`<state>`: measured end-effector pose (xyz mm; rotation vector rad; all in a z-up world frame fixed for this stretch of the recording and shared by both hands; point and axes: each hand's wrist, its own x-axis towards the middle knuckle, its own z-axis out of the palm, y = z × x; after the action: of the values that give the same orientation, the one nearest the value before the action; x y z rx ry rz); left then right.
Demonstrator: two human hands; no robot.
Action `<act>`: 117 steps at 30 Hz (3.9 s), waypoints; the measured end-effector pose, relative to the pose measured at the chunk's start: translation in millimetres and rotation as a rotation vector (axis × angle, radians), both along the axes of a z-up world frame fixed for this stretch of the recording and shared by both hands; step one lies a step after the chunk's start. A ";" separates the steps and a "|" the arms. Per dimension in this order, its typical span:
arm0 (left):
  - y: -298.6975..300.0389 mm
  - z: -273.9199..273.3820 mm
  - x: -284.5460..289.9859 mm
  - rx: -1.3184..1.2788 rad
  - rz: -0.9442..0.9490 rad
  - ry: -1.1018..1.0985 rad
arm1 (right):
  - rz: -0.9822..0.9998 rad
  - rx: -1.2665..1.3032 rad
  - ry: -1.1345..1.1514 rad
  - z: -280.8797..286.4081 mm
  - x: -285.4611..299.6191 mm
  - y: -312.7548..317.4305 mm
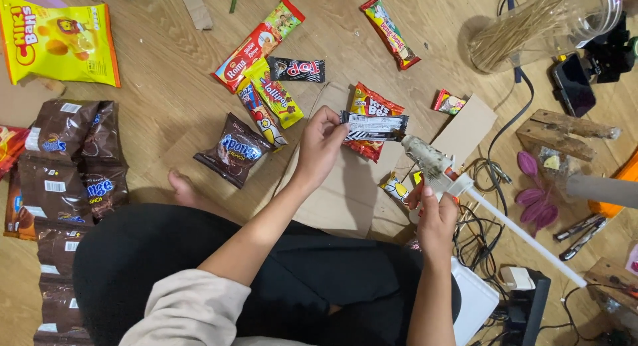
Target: Gluing various snack packages onto a cardboard base using a hot glue gun to create an arrangement.
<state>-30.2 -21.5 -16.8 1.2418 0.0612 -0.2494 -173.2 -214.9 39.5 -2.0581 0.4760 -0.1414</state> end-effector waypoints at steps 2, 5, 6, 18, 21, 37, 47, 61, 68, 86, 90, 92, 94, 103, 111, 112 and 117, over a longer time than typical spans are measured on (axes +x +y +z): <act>-0.7 -7.7 0.4 0.012 0.005 -0.004 | 0.000 -0.030 -0.006 -17.1 -7.8 -15.1; -0.6 -13.6 0.8 0.019 0.015 0.001 | 0.007 -0.109 0.022 -35.9 -14.6 -31.0; -0.9 -13.5 0.7 0.039 0.033 -0.004 | 0.001 -0.082 0.043 -18.7 -6.0 -15.4; 2.6 21.2 3.7 0.186 0.047 0.072 | -0.659 0.086 -0.433 -58.8 45.0 -181.6; 1.9 18.5 2.9 0.250 0.032 0.128 | -0.789 -0.343 -0.504 -107.5 69.1 -304.9; -8.6 39.9 0.3 0.321 -0.088 0.079 | -1.060 -0.382 -0.035 -177.8 94.3 -386.1; -4.9 20.9 -4.8 0.015 0.019 0.092 | -0.681 -0.849 -0.339 -79.7 44.8 -162.8; -11.7 13.8 -23.6 -0.006 -0.079 0.078 | -0.113 -1.239 -0.732 -44.5 62.6 77.7; -16.7 7.8 -23.3 0.043 -0.145 0.013 | -0.134 -1.230 -0.681 -57.2 62.7 61.8; -5.7 -28.1 -19.6 0.525 -0.334 0.061 | -0.292 0.079 -0.227 -74.1 62.8 -108.2; -7.9 -37.7 -22.3 0.682 -0.460 0.031 | -0.206 0.115 -0.167 -74.7 69.4 -97.8; -12.0 -39.6 -24.1 0.712 -0.495 0.012 | -0.188 0.119 -0.134 -77.9 70.4 -98.3; -12.4 -45.2 -25.2 0.742 -0.516 -0.016 | -0.168 0.147 -0.119 -96.6 71.9 -104.0; -10.8 -78.7 -29.5 0.958 -0.649 -0.166 | -0.125 0.237 0.014 -163.0 90.8 -119.9; -9.9 -80.4 -31.4 1.034 -0.700 -0.244 | -0.099 0.283 0.116 -167.8 112.2 -93.9; -10.6 -75.6 -33.2 1.047 -0.712 -0.258 | -0.104 0.282 0.134 -173.8 114.4 -94.3; -13.4 -47.1 -37.0 1.061 -0.789 -0.341 | -0.168 0.225 0.164 -164.6 118.4 -83.0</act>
<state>-67.2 -34.9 -63.8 2.3165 -0.6871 -0.7384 -54.8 -298.0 -125.1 -1.8158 0.7331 -0.0167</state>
